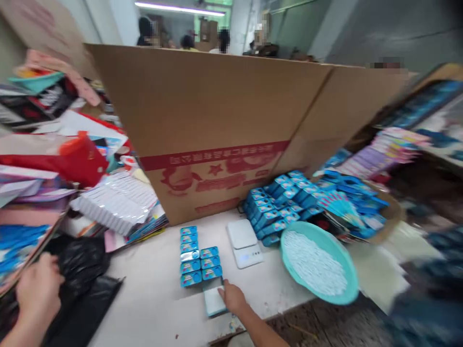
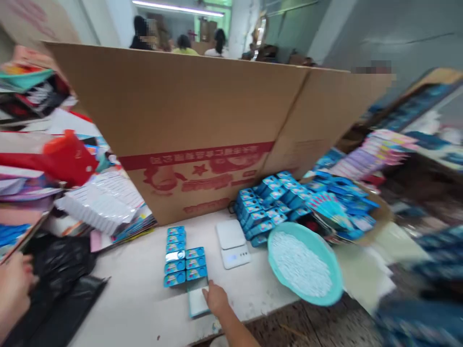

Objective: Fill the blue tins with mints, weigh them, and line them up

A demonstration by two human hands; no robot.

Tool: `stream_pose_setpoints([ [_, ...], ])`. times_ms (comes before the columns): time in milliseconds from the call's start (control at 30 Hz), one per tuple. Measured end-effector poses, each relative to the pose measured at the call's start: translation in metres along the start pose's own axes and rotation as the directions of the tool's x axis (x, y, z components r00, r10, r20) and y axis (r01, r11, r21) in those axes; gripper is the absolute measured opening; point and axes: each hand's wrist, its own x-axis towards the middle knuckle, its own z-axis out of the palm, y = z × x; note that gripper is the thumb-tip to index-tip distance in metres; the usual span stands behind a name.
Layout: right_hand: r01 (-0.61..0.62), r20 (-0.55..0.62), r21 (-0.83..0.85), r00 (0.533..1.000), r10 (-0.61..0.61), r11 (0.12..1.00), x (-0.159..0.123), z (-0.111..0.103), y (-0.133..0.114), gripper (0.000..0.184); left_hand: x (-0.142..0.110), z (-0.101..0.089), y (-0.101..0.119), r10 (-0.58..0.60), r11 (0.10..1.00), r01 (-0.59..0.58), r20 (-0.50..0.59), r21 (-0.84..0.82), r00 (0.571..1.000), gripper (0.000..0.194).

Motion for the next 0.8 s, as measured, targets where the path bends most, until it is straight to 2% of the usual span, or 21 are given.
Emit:
stream_pose_setpoints([
  [33, -0.011, -0.018, 0.009, 1.000, 0.011, 1.000, -0.002, -0.001, 0.004, 0.033, -0.033, 0.016, -0.007, -0.176, 0.969, 0.203, 0.184, -0.142, 0.967, 0.023],
  [67, -0.014, -0.037, 0.019, 0.999, 0.014, 1.000, -0.005, -0.003, 0.008, 0.032, -0.067, 0.030, -0.013, -0.263, 0.911, 0.361, 0.392, -0.198, 0.881, 0.018],
  [100, -0.006, -0.055, 0.032, 0.998, 0.008, 0.999, -0.009, -0.004, 0.014, 0.032, -0.100, 0.042, -0.018, -0.311, 0.832, 0.507, 0.565, -0.227, 0.764, 0.010],
  [133, 0.011, -0.071, 0.048, 0.997, -0.007, 0.999, -0.013, -0.005, 0.021, 0.031, -0.133, 0.052, -0.022, -0.376, 0.749, 0.636, 0.673, -0.184, 0.637, 0.009],
  [200, 0.055, -0.090, 0.091, 0.995, -0.046, 0.994, -0.023, -0.009, 0.036, 0.031, -0.189, 0.069, -0.026, -0.436, 0.602, 0.796, 0.808, -0.064, 0.395, 0.015],
  [233, 0.073, -0.096, 0.116, 0.993, -0.062, 0.991, -0.029, -0.012, 0.044, 0.031, -0.213, 0.075, -0.027, -0.452, 0.545, 0.838, 0.841, -0.003, 0.297, 0.017],
  [267, 0.092, -0.101, 0.141, 0.992, -0.078, 0.986, -0.035, -0.016, 0.052, 0.030, -0.235, 0.081, -0.028, -0.447, 0.512, 0.858, 0.865, 0.038, 0.228, 0.017],
  [300, 0.108, -0.109, 0.165, 0.990, -0.091, 0.980, -0.042, -0.022, 0.060, 0.028, -0.253, 0.087, -0.028, -0.431, 0.501, 0.863, 0.883, 0.064, 0.185, 0.016],
  [333, 0.124, -0.116, 0.191, 0.988, -0.103, 0.974, -0.049, -0.029, 0.069, 0.027, -0.270, 0.092, -0.028, -0.409, 0.508, 0.858, 0.898, 0.074, 0.165, 0.014],
  [367, 0.142, -0.121, 0.217, 0.986, -0.118, 0.966, -0.055, -0.037, 0.077, 0.026, -0.286, 0.096, -0.029, -0.388, 0.526, 0.847, 0.907, 0.073, 0.162, 0.013],
  [467, 0.215, -0.147, 0.297, 0.973, -0.178, 0.930, -0.074, -0.068, 0.108, 0.027, -0.333, 0.111, -0.032, -0.402, 0.567, 0.820, 0.896, 0.081, 0.189, 0.010],
  [533, 0.279, -0.181, 0.349, 0.957, -0.228, 0.895, -0.083, -0.093, 0.131, 0.030, -0.367, 0.121, -0.033, -0.433, 0.586, 0.806, 0.874, 0.088, 0.219, 0.013],
  [633, 0.366, -0.238, 0.397, 0.927, -0.291, 0.841, -0.092, -0.134, 0.170, 0.034, -0.416, 0.141, -0.027, -0.413, 0.665, 0.744, 0.861, 0.064, 0.296, 0.021],
  [700, 0.396, -0.270, 0.403, 0.913, -0.306, 0.825, -0.095, -0.161, 0.198, 0.037, -0.444, 0.156, -0.018, -0.409, 0.707, 0.705, 0.846, 0.057, 0.341, 0.025],
  [800, 0.393, -0.307, 0.418, 0.910, -0.280, 0.819, -0.096, -0.196, 0.240, 0.039, -0.476, 0.181, 0.002, -0.391, 0.731, 0.682, 0.840, 0.036, 0.375, 0.023],
])
